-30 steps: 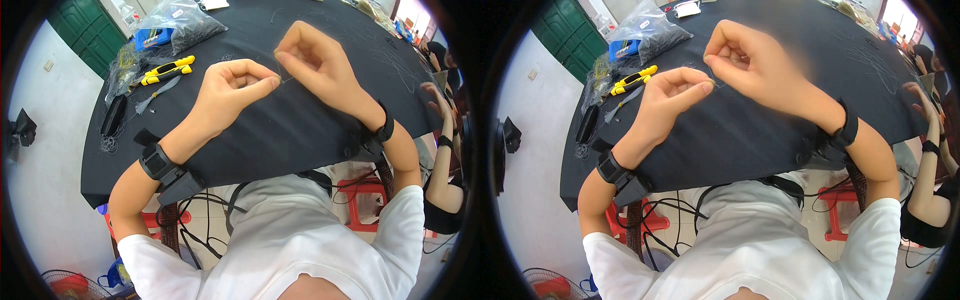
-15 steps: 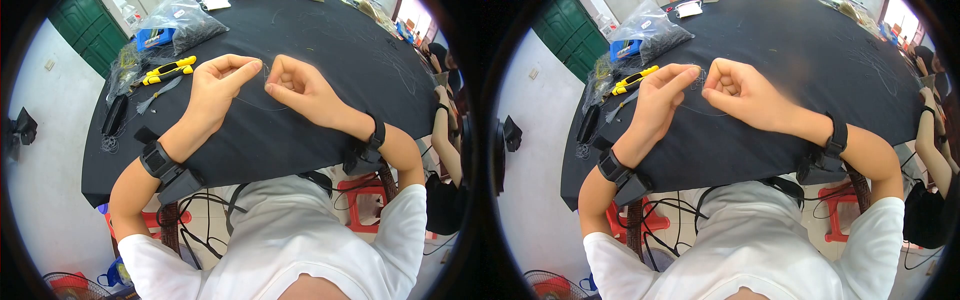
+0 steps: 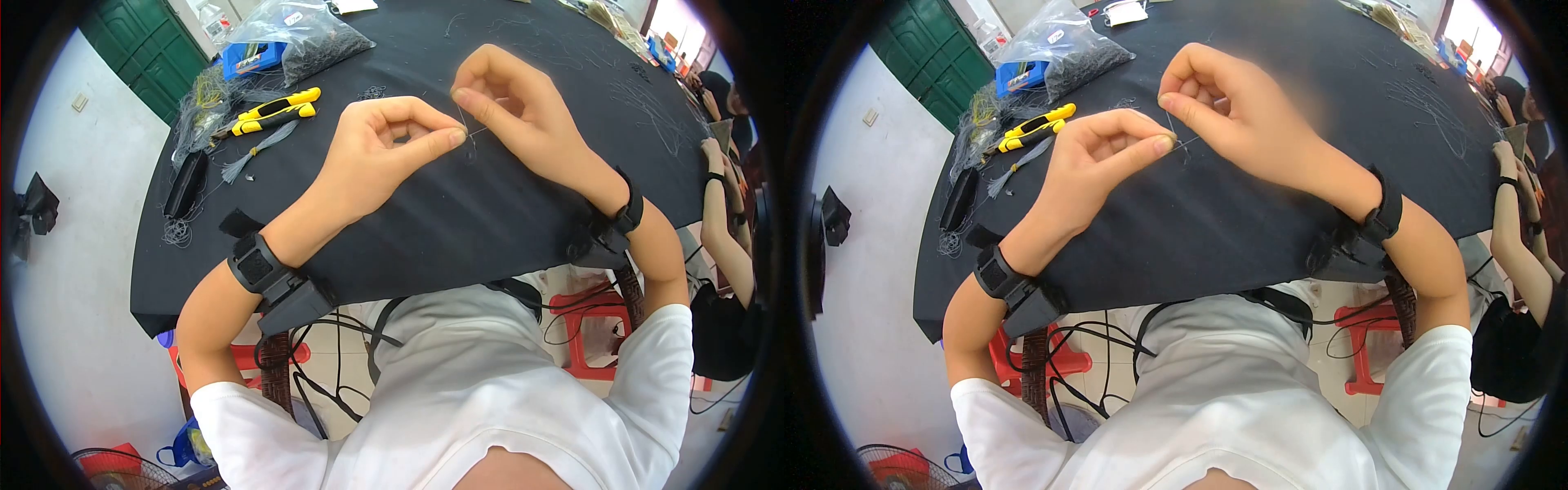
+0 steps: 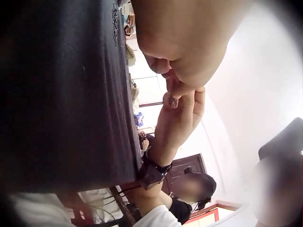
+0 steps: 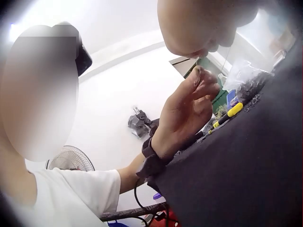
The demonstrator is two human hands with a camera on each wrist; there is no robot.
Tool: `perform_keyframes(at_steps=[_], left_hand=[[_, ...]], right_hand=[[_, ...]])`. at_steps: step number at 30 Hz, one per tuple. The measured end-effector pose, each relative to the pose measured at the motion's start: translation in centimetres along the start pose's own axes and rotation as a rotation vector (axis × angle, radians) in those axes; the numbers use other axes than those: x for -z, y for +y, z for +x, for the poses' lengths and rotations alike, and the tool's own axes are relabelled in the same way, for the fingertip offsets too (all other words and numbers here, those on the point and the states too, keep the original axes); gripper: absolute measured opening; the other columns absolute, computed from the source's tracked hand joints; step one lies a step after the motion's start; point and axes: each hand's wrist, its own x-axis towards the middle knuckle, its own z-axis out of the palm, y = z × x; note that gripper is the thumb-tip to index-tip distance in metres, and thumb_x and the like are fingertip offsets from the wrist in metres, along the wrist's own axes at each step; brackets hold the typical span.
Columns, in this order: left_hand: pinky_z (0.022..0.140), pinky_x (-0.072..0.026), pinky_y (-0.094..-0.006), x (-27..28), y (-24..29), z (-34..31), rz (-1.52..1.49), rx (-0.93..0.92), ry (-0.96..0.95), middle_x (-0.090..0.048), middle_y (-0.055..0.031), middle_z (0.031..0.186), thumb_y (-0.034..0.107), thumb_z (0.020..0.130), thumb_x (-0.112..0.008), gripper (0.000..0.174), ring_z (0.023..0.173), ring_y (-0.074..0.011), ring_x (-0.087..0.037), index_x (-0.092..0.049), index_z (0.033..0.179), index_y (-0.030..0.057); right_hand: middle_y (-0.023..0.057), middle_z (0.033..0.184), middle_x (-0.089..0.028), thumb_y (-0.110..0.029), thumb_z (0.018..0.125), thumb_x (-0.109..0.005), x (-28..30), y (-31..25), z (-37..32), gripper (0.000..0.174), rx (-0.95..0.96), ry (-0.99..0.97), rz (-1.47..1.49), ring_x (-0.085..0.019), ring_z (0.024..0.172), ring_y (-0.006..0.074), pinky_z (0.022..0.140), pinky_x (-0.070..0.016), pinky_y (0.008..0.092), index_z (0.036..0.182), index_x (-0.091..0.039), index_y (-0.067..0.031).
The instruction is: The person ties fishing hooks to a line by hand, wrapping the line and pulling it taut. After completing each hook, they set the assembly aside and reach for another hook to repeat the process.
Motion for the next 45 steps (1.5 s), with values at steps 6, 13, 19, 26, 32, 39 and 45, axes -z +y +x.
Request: perform_keyframes(at_steps=[6, 13, 19, 26, 32, 39, 45], left_hand=[[0.058, -0.0393, -0.0158, 0.0, 0.3, 0.0, -0.109, -0.010, 0.069, -0.062, -0.0027, 0.079, 0.007, 0.081, -0.064, 0.012, 0.067, -0.0027, -0.052, -0.064, 0.088, -0.0027], [0.048, -0.0289, -0.0136, 1.1, -0.7, 0.2, -0.107, 0.106, 0.210, -0.063, 0.0003, 0.074, 0.012, 0.081, -0.066, 0.016, 0.058, 0.0021, -0.045, -0.064, 0.089, -0.0014], [0.060, -0.0424, -0.0153, 0.4, -0.3, 0.1, -0.110, 0.081, 0.189, -0.064, -0.0031, 0.078, 0.008, 0.081, -0.065, 0.015, 0.068, -0.0036, -0.056, -0.064, 0.090, -0.0034], [0.068, -0.0450, -0.0175, -0.1, -0.3, 0.1, -0.071, 0.052, 0.036, -0.064, -0.0053, 0.083, 0.006, 0.081, -0.064, 0.013, 0.077, -0.0065, -0.058, -0.063, 0.090, -0.0039], [0.068, -0.0428, -0.0174, 0.1, -0.4, 0.1, -0.068, 0.012, 0.004, -0.063, -0.0035, 0.084, 0.007, 0.081, -0.064, 0.013, 0.077, -0.0055, -0.056, -0.063, 0.090, -0.0028], [0.073, -0.0467, -0.0199, 0.4, -0.1, 0.0, -0.166, 0.007, 0.079, -0.065, -0.0089, 0.086, 0.005, 0.083, -0.062, 0.014, 0.079, -0.0097, -0.060, -0.062, 0.091, -0.0057], [0.070, -0.0458, -0.0186, 0.6, -0.6, 0.2, -0.079, 0.023, 0.213, -0.065, -0.0077, 0.084, 0.008, 0.083, -0.062, 0.014, 0.076, -0.0070, -0.060, -0.063, 0.091, -0.0041]], right_hand=[[-0.0024, 0.071, -0.052, -0.016, 0.087, -0.056, -0.4, 1.1, -0.3, 0.013, -0.343, -0.191, 0.289, -0.045, 0.063, 0.0024, 0.056, -0.0360, 0.0178, 0.087, -0.053, -0.0035], [-0.0032, 0.070, -0.051, -0.011, 0.087, -0.055, -2.5, 0.9, -1.8, 0.009, -0.343, -0.204, 0.424, -0.044, 0.061, 0.0021, 0.053, -0.0356, 0.0185, 0.085, -0.049, -0.0042], [-0.0014, 0.066, -0.048, -0.006, 0.084, -0.055, -1.8, -1.8, -1.7, 0.007, -0.030, -0.139, 0.022, -0.044, 0.059, 0.0035, 0.053, -0.0365, 0.0205, 0.084, -0.049, -0.0031], [-0.0021, 0.069, -0.047, -0.011, 0.086, -0.055, -0.2, -0.7, 0.0, 0.009, -0.001, -0.001, -0.002, -0.044, 0.063, 0.0035, 0.056, -0.0377, 0.0197, 0.087, -0.051, -0.0023], [-0.0015, 0.072, -0.051, -0.013, 0.087, -0.054, 0.2, 1.3, 0.4, 0.011, -0.125, -0.050, 0.130, -0.046, 0.066, 0.0032, 0.059, -0.0380, 0.0191, 0.087, -0.053, -0.0023], [-0.0021, 0.072, -0.053, -0.019, 0.082, -0.059, -0.4, 1.3, -0.3, 0.013, -0.640, -0.250, 0.446, -0.041, 0.057, 0.0024, 0.052, -0.0319, 0.0170, 0.086, -0.056, -0.0077], [-0.0020, 0.068, -0.051, -0.012, 0.083, -0.057, -2.3, -0.2, -1.5, 0.010, -0.442, -0.223, 0.484, -0.044, 0.058, 0.0044, 0.052, -0.0347, 0.0196, 0.078, -0.050, -0.0068]])
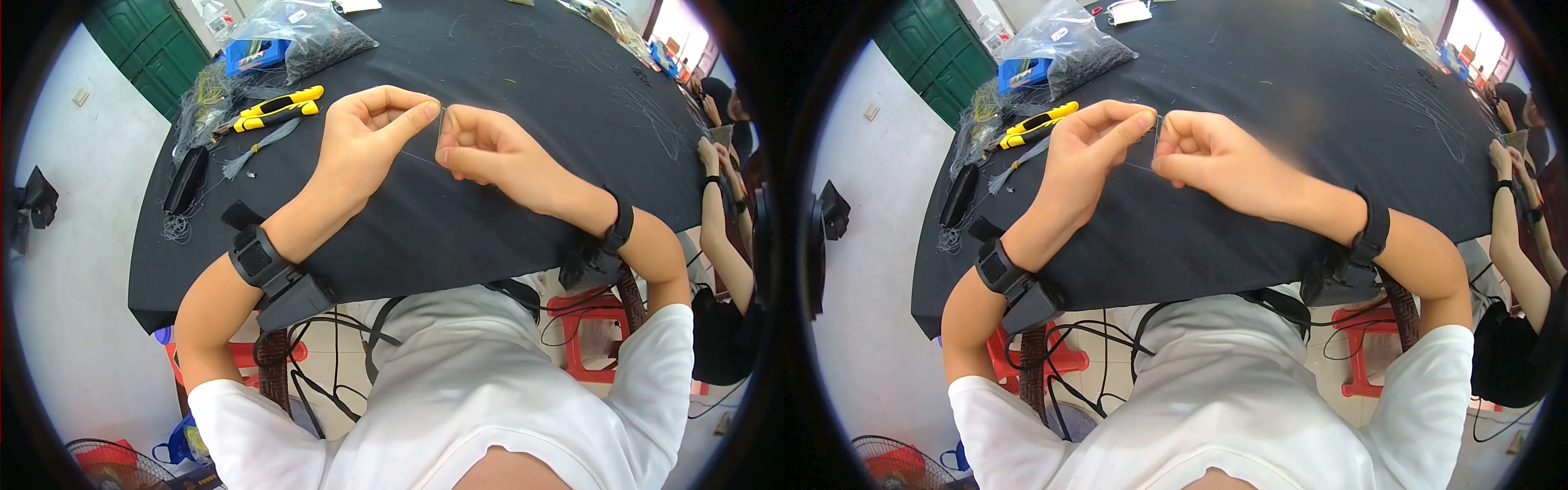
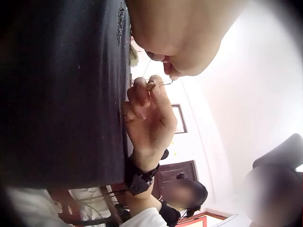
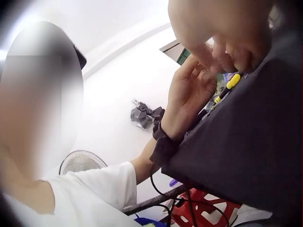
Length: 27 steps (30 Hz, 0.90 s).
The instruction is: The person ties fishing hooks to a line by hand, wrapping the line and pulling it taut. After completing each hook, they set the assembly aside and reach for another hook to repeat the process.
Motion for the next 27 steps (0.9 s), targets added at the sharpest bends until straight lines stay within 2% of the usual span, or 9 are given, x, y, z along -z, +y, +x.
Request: perform_keyframes(at_steps=[4, 7, 12, 16, 19, 22, 27], left_hand=[[0.067, -0.0458, -0.0178, -0.1, 0.2, -0.1, 0.034, 0.012, 0.002, -0.065, -0.0069, 0.083, 0.007, 0.082, -0.063, 0.013, 0.074, -0.0061, -0.059, -0.063, 0.089, -0.0041], [0.066, -0.0461, -0.0175, -0.2, -0.3, 0.0, 0.059, -0.063, -0.095, -0.065, -0.0067, 0.082, 0.005, 0.082, -0.063, 0.012, 0.074, -0.0059, -0.059, -0.063, 0.089, -0.0044], [0.070, -0.0450, -0.0182, -0.8, 0.3, -0.4, 0.022, 0.010, -0.185, -0.064, -0.0052, 0.084, 0.006, 0.082, -0.064, 0.012, 0.076, -0.0070, -0.058, -0.063, 0.089, -0.0036], [0.072, -0.0440, -0.0186, -0.7, 0.5, -0.4, 0.007, -0.016, -0.200, -0.063, -0.0037, 0.085, 0.007, 0.082, -0.064, 0.012, 0.078, -0.0067, -0.057, -0.063, 0.089, -0.0021], [0.070, -0.0430, -0.0179, -0.7, 0.4, -0.4, -0.018, -0.018, -0.188, -0.062, -0.0025, 0.084, 0.008, 0.082, -0.064, 0.011, 0.076, -0.0054, -0.055, -0.063, 0.089, -0.0015], [0.067, -0.0417, -0.0173, -0.5, 0.5, -0.2, -0.010, -0.057, -0.159, -0.062, -0.0014, 0.083, 0.008, 0.082, -0.064, 0.012, 0.074, -0.0041, -0.054, -0.063, 0.090, -0.0011], [0.069, -0.0416, -0.0188, -0.1, -0.1, -0.2, -0.016, -0.021, -0.068, -0.062, -0.0009, 0.082, 0.011, 0.083, -0.063, 0.013, 0.076, -0.0042, -0.054, -0.063, 0.091, -0.0002]], right_hand=[[0.0010, 0.062, -0.047, -0.004, 0.083, -0.054, -0.3, -1.5, -1.0, 0.007, 0.372, 0.125, -0.532, -0.042, 0.053, 0.0068, 0.048, -0.0338, 0.0219, 0.080, -0.048, -0.0026], [0.0018, 0.063, -0.048, -0.004, 0.083, -0.055, -0.1, -2.3, -0.8, 0.006, 0.499, 0.205, -0.627, -0.043, 0.053, 0.0074, 0.047, -0.0342, 0.0223, 0.083, -0.049, -0.0023], [0.0011, 0.068, -0.050, -0.008, 0.084, -0.055, 1.5, -2.5, 0.3, 0.007, 0.498, 0.263, -0.631, -0.045, 0.059, 0.0062, 0.054, -0.0380, 0.0204, 0.085, -0.051, -0.0020], [-0.0015, 0.071, -0.050, -0.010, 0.085, -0.056, 2.9, -1.7, 1.2, 0.009, 0.416, 0.196, -0.556, -0.046, 0.064, 0.0043, 0.058, -0.0391, 0.0191, 0.085, -0.053, -0.0019], [-0.0013, 0.072, -0.052, -0.014, 0.085, -0.057, 3.5, -0.5, 1.5, 0.011, 0.186, 0.083, -0.306, -0.046, 0.063, 0.0030, 0.055, -0.0368, 0.0182, 0.085, -0.054, -0.0031], [-0.0012, 0.073, -0.053, -0.016, 0.083, -0.059, 2.9, -1.2, 1.0, 0.012, -0.130, 0.065, -0.175, -0.044, 0.060, 0.0023, 0.052, -0.0336, 0.0171, 0.085, -0.055, -0.0054], [0.0015, 0.072, -0.053, -0.015, 0.083, -0.057, 1.9, -0.2, 0.8, 0.011, -0.335, -0.097, 0.268, -0.041, 0.055, 0.0039, 0.045, -0.0292, 0.0178, 0.081, -0.053, -0.0058]])
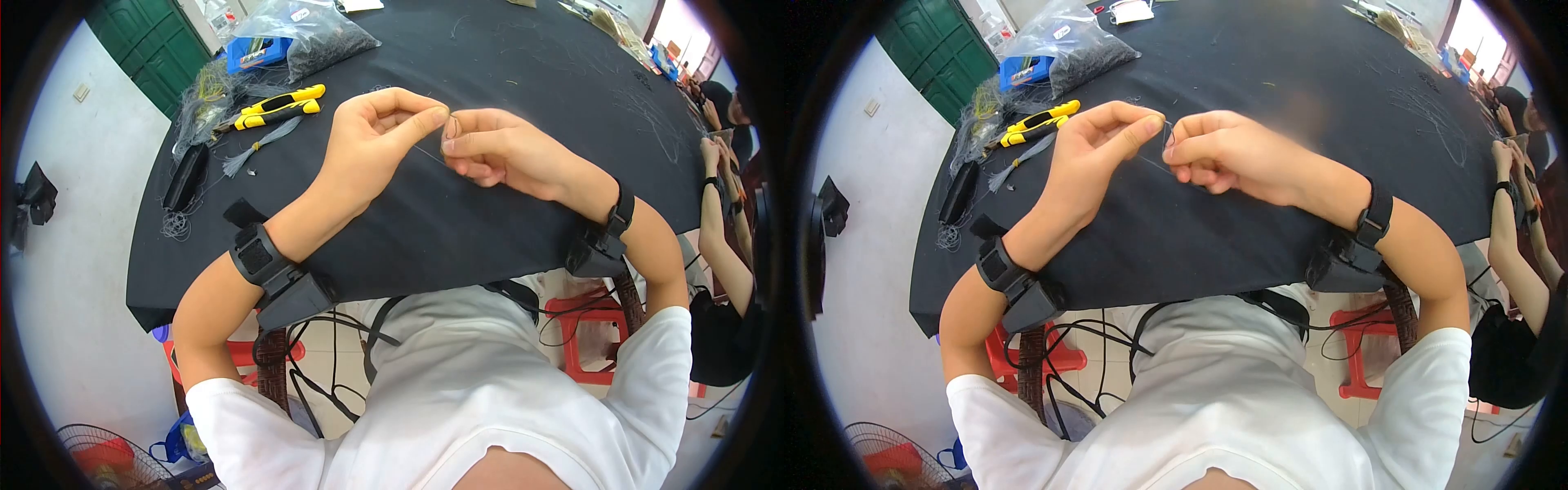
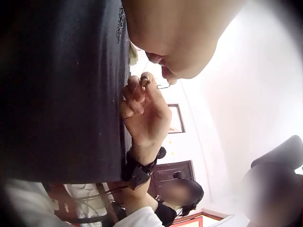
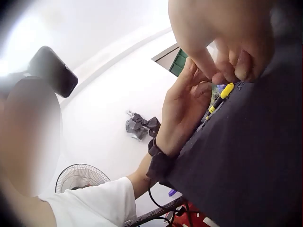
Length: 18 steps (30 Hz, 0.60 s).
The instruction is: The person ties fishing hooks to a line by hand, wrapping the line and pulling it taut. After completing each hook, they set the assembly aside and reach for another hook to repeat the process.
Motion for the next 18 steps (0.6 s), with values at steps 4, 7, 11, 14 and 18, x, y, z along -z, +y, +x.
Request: perform_keyframes(at_steps=[4, 7, 11, 14, 18], left_hand=[[0.075, -0.0442, -0.0212, 0.1, -0.8, 0.2, -0.079, 0.014, 0.028, -0.061, -0.0011, 0.088, 0.012, 0.085, -0.061, 0.014, 0.080, -0.0063, -0.055, -0.062, 0.093, 0.0014], [0.077, -0.0456, -0.0213, -0.2, -0.6, 0.1, -0.240, 0.092, 0.038, -0.059, -0.0011, 0.094, 0.013, 0.087, -0.058, 0.014, 0.083, -0.0067, -0.055, -0.060, 0.096, 0.0019], [0.073, -0.0452, -0.0193, -0.3, 0.2, 0.0, -0.289, 0.165, 0.057, -0.057, -0.0013, 0.094, 0.013, 0.089, -0.056, 0.015, 0.083, -0.0050, -0.054, -0.058, 0.096, 0.0010], [0.066, -0.0421, -0.0173, -0.3, 0.1, 0.0, -0.319, 0.180, 0.033, -0.057, -0.0013, 0.092, 0.013, 0.089, -0.056, 0.015, 0.076, -0.0032, -0.050, -0.058, 0.096, 0.0005], [0.059, -0.0349, -0.0161, 0.0, -0.1, 0.2, -0.304, 0.157, -0.012, -0.058, -0.0004, 0.088, 0.013, 0.088, -0.057, 0.016, 0.069, -0.0017, -0.044, -0.059, 0.096, 0.0004]], right_hand=[[0.0018, 0.072, -0.053, -0.014, 0.084, -0.056, -0.3, 0.2, 0.2, 0.010, -0.100, -0.065, 0.212, -0.044, 0.058, 0.0050, 0.047, -0.0325, 0.0191, 0.080, -0.054, -0.0046], [0.0020, 0.075, -0.056, -0.015, 0.084, -0.057, -0.2, 0.5, 0.4, 0.011, -0.101, -0.062, 0.208, -0.049, 0.062, 0.0057, 0.053, -0.0377, 0.0186, 0.081, -0.055, -0.0046], [0.0027, 0.079, -0.059, -0.016, 0.085, -0.058, -0.2, 0.8, 0.3, 0.012, -0.084, -0.081, 0.135, -0.054, 0.066, 0.0070, 0.061, -0.0435, 0.0185, 0.083, -0.056, -0.0049], [0.0036, 0.081, -0.059, -0.015, 0.085, -0.057, -0.4, 0.6, 0.1, 0.011, -0.069, -0.066, 0.093, -0.056, 0.071, 0.0084, 0.065, -0.0458, 0.0201, 0.085, -0.056, -0.0043], [0.0057, 0.085, -0.060, -0.014, 0.083, -0.057, -1.1, 0.4, -0.1, 0.013, 0.213, 0.108, -0.155, -0.059, 0.081, 0.0117, 0.072, -0.0475, 0.0241, 0.090, -0.056, -0.0028]])
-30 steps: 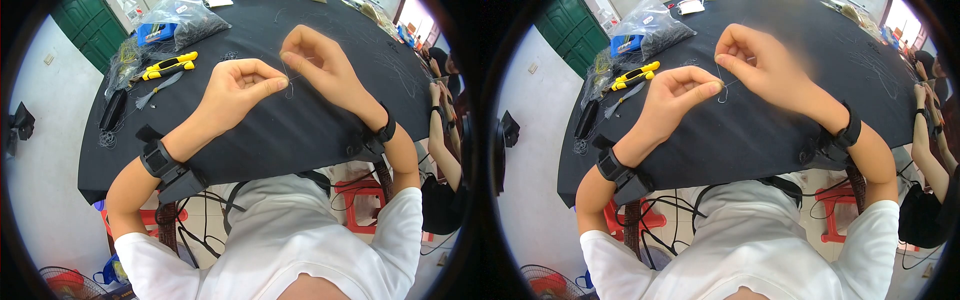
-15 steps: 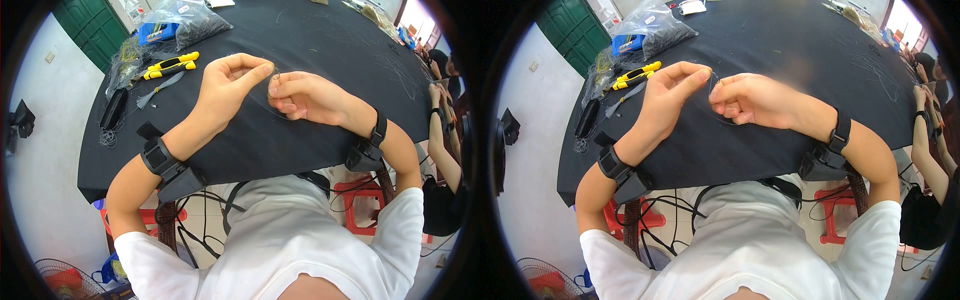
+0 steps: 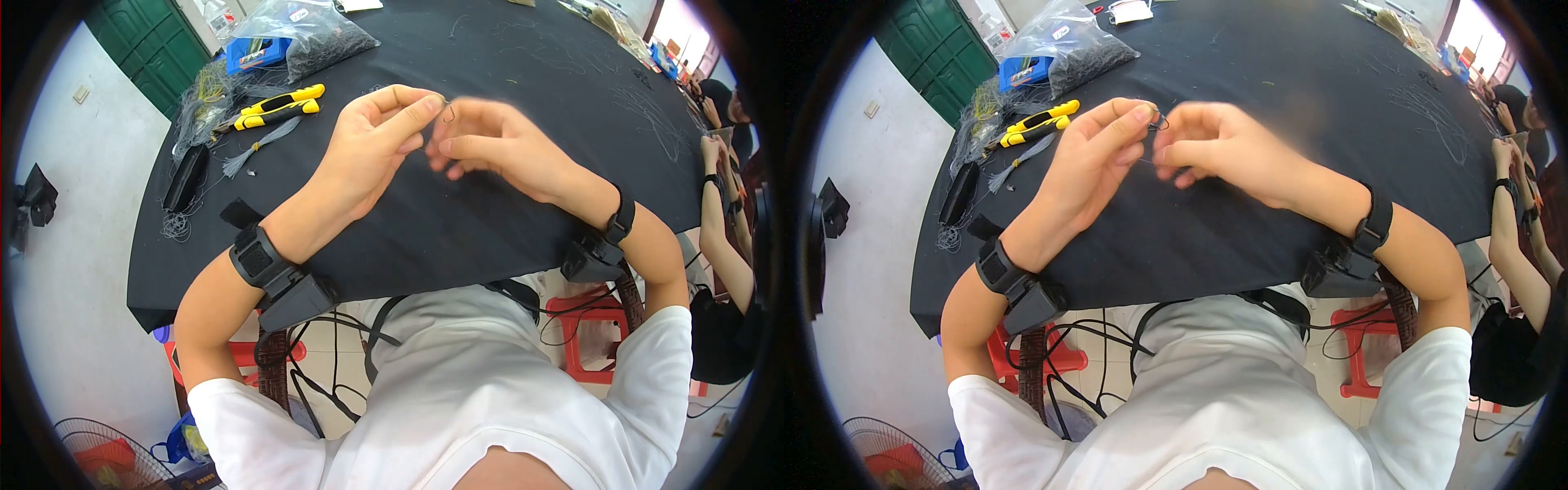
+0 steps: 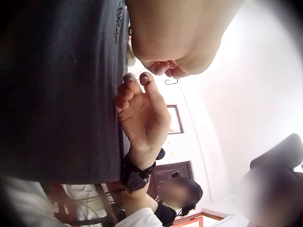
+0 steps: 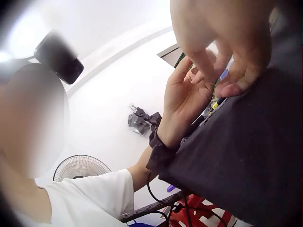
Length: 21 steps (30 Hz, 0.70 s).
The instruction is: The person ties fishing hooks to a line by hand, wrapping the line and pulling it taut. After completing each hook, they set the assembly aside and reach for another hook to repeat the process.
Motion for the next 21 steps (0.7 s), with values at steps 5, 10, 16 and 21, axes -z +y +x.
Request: perform_keyframes(at_steps=[5, 10, 16, 21], left_hand=[[0.058, -0.0324, -0.0155, 0.12, 0.17, -0.11, 0.096, -0.013, -0.002, -0.058, 0.0017, 0.085, 0.015, 0.087, -0.058, 0.016, 0.067, -0.0009, -0.042, -0.060, 0.096, 0.0015], [0.058, -0.0326, -0.0156, 0.15, 0.36, -0.06, 0.175, -0.041, 0.030, -0.057, 0.0032, 0.084, 0.015, 0.086, -0.060, 0.016, 0.067, -0.0004, -0.041, -0.060, 0.096, 0.0028], [0.061, -0.0343, -0.0156, -0.10, 0.65, -0.26, 0.163, -0.068, -0.030, -0.058, 0.0027, 0.086, 0.015, 0.086, -0.060, 0.015, 0.067, -0.0008, -0.044, -0.060, 0.095, 0.0026], [0.060, -0.0403, -0.0154, 0.12, 0.09, 0.28, 0.252, -0.248, -0.020, -0.060, -0.0012, 0.081, 0.005, 0.083, -0.061, 0.010, 0.069, -0.0019, -0.053, -0.058, 0.089, -0.0013]], right_hand=[[0.0024, 0.085, -0.059, -0.014, 0.082, -0.058, 0.14, -0.48, -0.39, 0.015, 0.294, 0.159, -0.178, -0.055, 0.084, 0.0078, 0.074, -0.0438, 0.0227, 0.090, -0.057, -0.0022], [0.0041, 0.087, -0.059, -0.019, 0.087, -0.054, -0.44, 0.08, -0.67, 0.017, 0.315, 0.128, -0.223, -0.055, 0.085, 0.0108, 0.077, -0.0428, 0.0245, 0.089, -0.057, -0.0017], [0.0036, 0.082, -0.058, -0.022, 0.091, -0.050, -0.46, 0.14, -0.47, 0.021, 0.307, 0.084, -0.190, -0.055, 0.080, 0.0109, 0.073, -0.0416, 0.0246, 0.083, -0.056, -0.0028], [0.0034, 0.077, -0.058, -0.016, 0.087, -0.053, -0.57, -0.31, -0.70, 0.017, 0.268, 0.070, -0.154, -0.055, 0.075, 0.0092, 0.073, -0.0439, 0.0238, 0.080, -0.055, -0.0007]])
